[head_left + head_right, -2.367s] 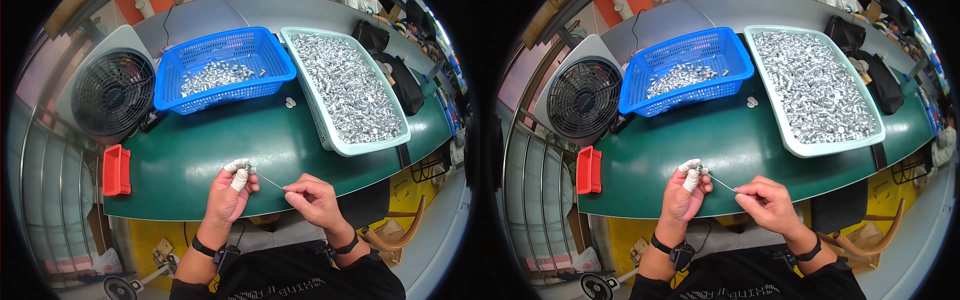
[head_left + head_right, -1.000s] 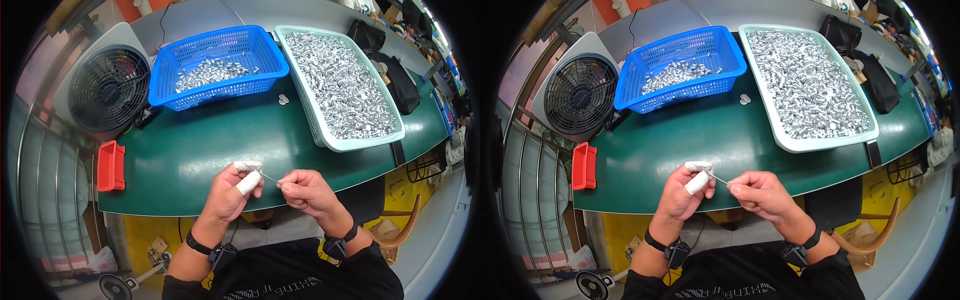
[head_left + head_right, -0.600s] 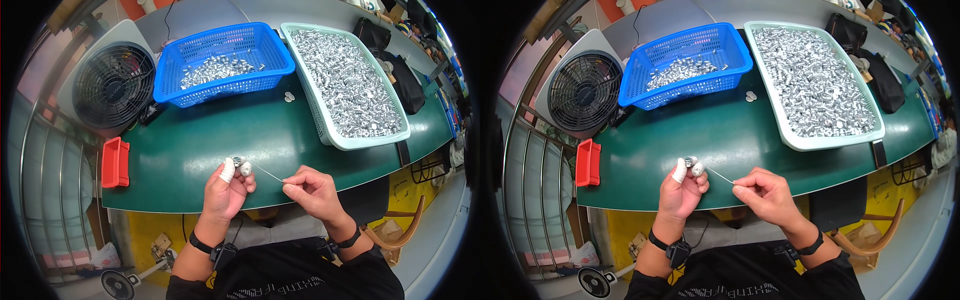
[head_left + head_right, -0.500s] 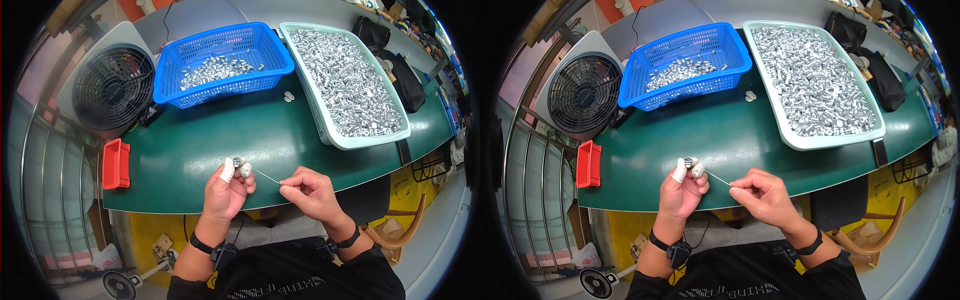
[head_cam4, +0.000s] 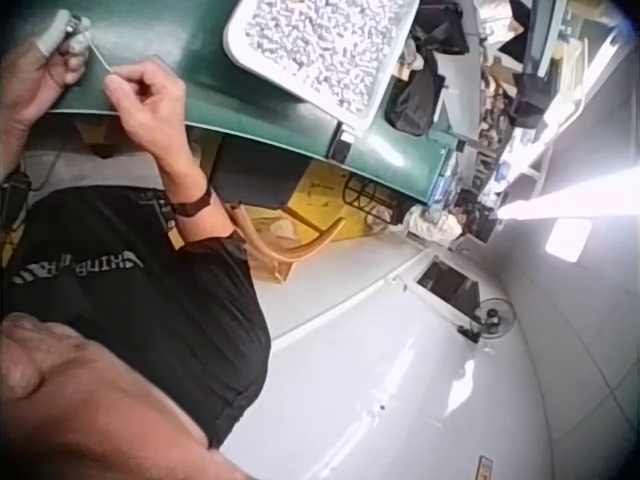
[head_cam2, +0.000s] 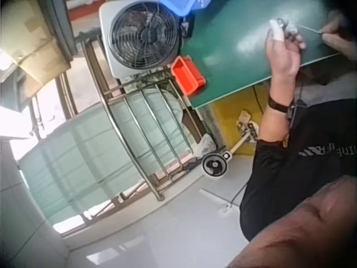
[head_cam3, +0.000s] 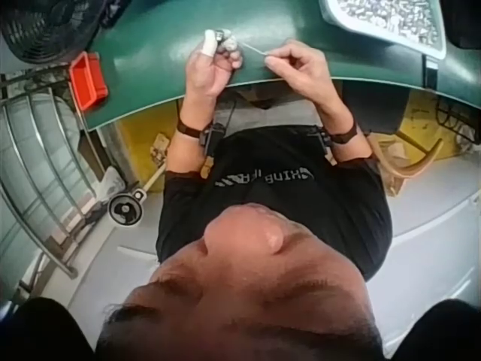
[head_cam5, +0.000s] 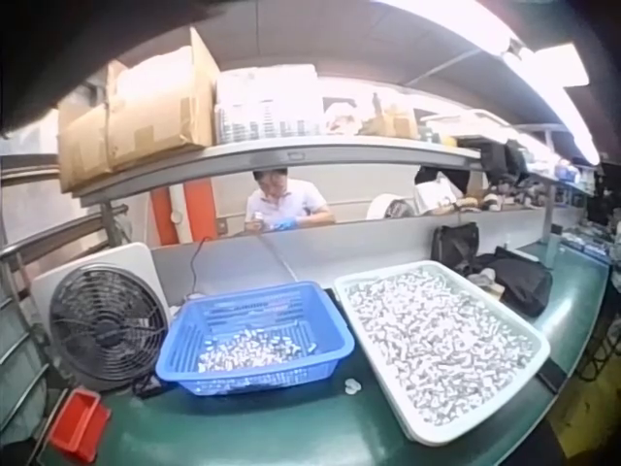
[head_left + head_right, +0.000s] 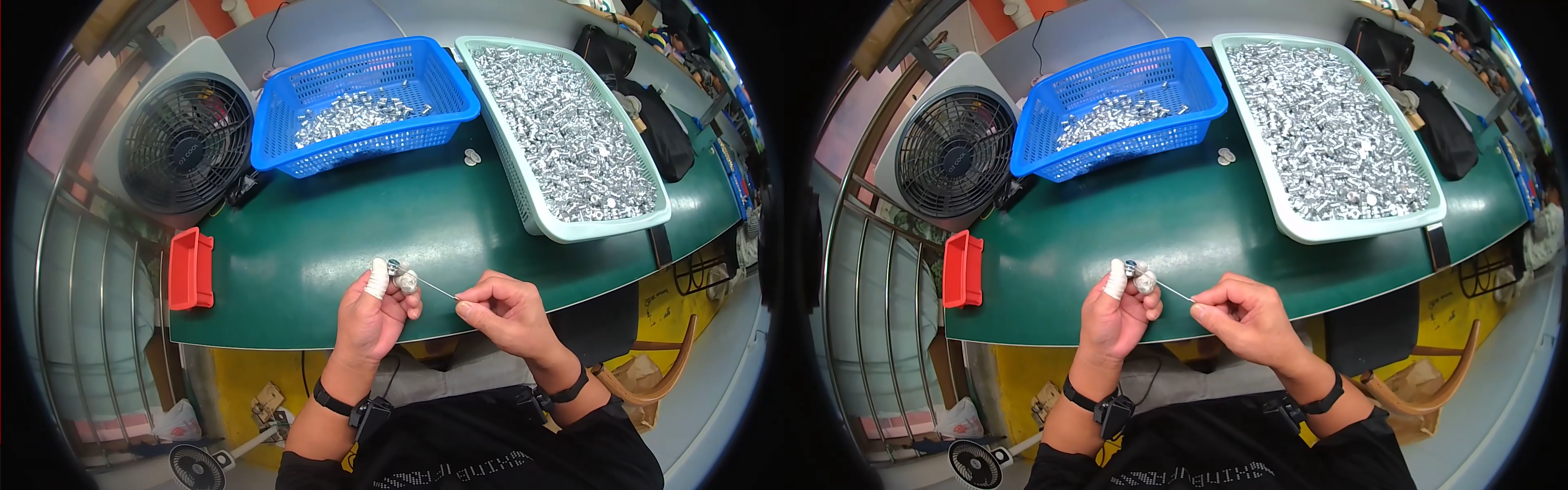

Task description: The person picks up a metal part from a blue basket and inserts a thin metal rod into its openings. After setting the part down, they reach into a white tray to select another metal part and repeat the process.

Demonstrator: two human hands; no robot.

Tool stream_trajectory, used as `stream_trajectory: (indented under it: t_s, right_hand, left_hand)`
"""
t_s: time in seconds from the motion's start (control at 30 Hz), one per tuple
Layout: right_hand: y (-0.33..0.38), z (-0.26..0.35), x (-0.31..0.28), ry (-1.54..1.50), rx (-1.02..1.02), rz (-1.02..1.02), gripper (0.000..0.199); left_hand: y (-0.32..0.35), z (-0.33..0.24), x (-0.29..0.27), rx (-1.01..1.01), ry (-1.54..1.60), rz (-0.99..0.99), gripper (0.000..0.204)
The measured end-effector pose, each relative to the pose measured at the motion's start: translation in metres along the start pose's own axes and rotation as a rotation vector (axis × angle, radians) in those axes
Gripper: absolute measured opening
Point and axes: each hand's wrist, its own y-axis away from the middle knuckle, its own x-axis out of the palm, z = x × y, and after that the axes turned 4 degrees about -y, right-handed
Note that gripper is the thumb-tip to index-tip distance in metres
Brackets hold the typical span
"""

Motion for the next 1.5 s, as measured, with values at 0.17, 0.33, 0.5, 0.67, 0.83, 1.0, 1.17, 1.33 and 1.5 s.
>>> stream_trajectory:
  t_s: [0.17, 0.33, 0.5, 0.67, 0.83, 1.0, 1.17, 1.33, 1.5]
  right_hand:
    - [0.001, 0.001, -0.001, -0.014, 0.02, -0.001, 0.009]
    - [0.002, 0.001, -0.003, -0.074, 0.069, 0.011, 0.009]
    - [0.001, 0.005, -0.004, -0.241, 0.209, 0.026, 0.009]
    - [0.0, 0.006, 0.0, -0.206, 0.182, 0.045, 0.008]
    - [-0.003, 0.0, -0.002, 0.603, -0.501, -0.005, 0.006]
    - [0.002, 0.001, -0.003, -0.027, -0.088, 0.01, 0.005]
    - [0.001, 0.006, -0.01, -0.532, 0.425, 0.1, 0.008]
    - [-0.001, 0.003, 0.001, 0.678, -0.663, -0.018, 0.005]
    - [0.003, 0.007, -0.016, -0.265, 0.192, 0.075, 0.004]
  left_hand:
    - [0.001, 0.0, 0.001, 0.0, -0.039, -0.007, 0.038]
    - [0.002, 0.002, 0.001, 0.035, -0.104, 0.053, 0.031]
    - [0.004, 0.004, 0.006, 0.068, -0.208, 0.039, 0.021]
    - [0.006, 0.0, 0.005, 0.012, -0.286, 0.073, 0.017]
    - [0.003, -0.004, 0.014, -0.095, -0.37, -0.008, 0.016]
    - [0.007, -0.004, 0.03, 0.001, -0.324, 0.014, 0.017]
    - [0.009, -0.002, 0.01, -0.022, -0.384, 0.072, 0.013]
    - [0.006, -0.003, 0.009, -0.122, -0.315, 0.017, 0.014]
    - [0.014, -0.012, 0.012, -0.006, -0.493, 0.178, 0.015]
